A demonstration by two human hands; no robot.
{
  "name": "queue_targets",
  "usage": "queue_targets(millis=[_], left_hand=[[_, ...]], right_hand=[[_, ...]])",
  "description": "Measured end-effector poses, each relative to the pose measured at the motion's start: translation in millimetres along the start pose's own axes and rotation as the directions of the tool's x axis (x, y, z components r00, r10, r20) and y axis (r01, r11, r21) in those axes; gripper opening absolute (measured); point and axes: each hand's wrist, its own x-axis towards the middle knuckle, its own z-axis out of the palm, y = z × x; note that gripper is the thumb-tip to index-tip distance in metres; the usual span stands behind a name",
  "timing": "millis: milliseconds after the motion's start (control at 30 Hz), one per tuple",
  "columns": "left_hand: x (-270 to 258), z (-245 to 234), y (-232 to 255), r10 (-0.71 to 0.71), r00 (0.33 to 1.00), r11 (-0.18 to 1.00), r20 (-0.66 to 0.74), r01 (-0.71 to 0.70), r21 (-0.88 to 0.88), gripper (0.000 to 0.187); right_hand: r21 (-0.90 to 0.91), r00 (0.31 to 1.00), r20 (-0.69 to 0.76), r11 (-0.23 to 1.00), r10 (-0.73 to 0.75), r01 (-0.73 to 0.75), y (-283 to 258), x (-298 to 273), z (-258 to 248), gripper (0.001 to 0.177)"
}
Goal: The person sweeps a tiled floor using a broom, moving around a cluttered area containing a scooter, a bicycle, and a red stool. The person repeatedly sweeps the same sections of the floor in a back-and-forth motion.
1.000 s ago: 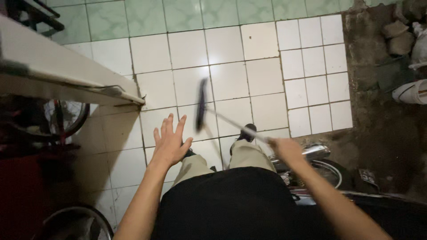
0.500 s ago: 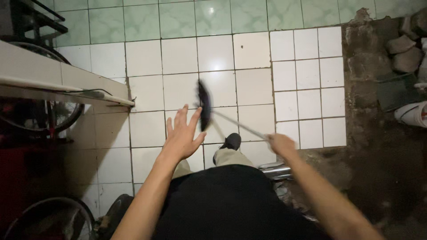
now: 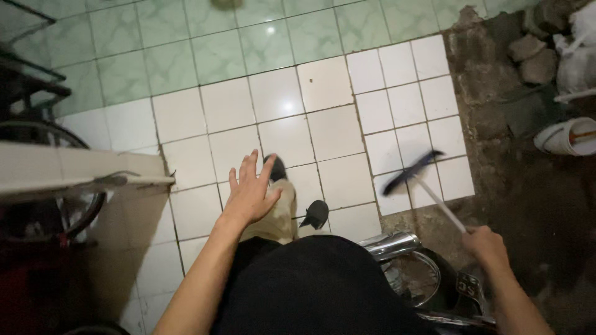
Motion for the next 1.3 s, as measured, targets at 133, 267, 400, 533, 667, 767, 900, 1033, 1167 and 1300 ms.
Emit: queue_targets(millis=[133,267,400,533,667,767,900,1033,1167,1300], left_hand=[[60,-6,7,0.096,0.995,0.995,0.010,-0.096,-0.007,0.084],[143,-19,18,0.187,0.982,0.982,0.025,-0.186,-0.038,0.085],[213,-51,23,0.300,0.954,0.954,0.008,-0.299,-0.031,0.083],[263,-87,12,0.315,0.949,0.949,0.027,-0.315,0.018,0.082],[295,-113,-6,0.361,0.930,0.919,0.073,-0.368,0.142,0.081],[314,-128,-8,0.392,0.909,0.881,0.143,-0.415,0.228,0.080],[334,-134,9,0.412,0.895,0.850,0.171,-0.445,0.280,0.079],[353,-124,59,0.405,0.908,0.871,0.105,-0.418,0.259,0.080],[365,-104,131,0.358,0.931,0.907,0.076,-0.366,0.206,0.082],[376,-86,207,0.287,0.954,0.940,0.088,-0.299,0.168,0.083]], right_hand=[[0.029,0.995,0.092,0.999,-0.038,0.036,-72,-50,-13,0.046],[0.093,0.983,0.150,0.991,-0.104,0.091,-201,-73,-35,0.046],[0.182,0.926,-0.060,0.908,-0.372,0.376,-327,-82,-47,0.038],[0.181,0.907,-0.032,0.890,-0.421,0.419,-423,-67,-68,0.033],[0.138,0.909,0.009,0.901,-0.417,0.412,-451,-39,-81,0.031],[0.128,0.945,0.019,0.938,-0.327,0.322,-424,0,-86,0.033],[0.033,0.984,0.121,0.991,-0.129,0.126,-330,64,-104,0.037],[0.014,0.990,0.131,0.998,0.056,-0.058,-205,119,-133,0.040],[0.039,0.963,0.120,0.968,0.240,-0.246,-106,171,-151,0.039],[0.060,0.985,0.093,0.987,0.146,-0.152,-40,216,-165,0.038]])
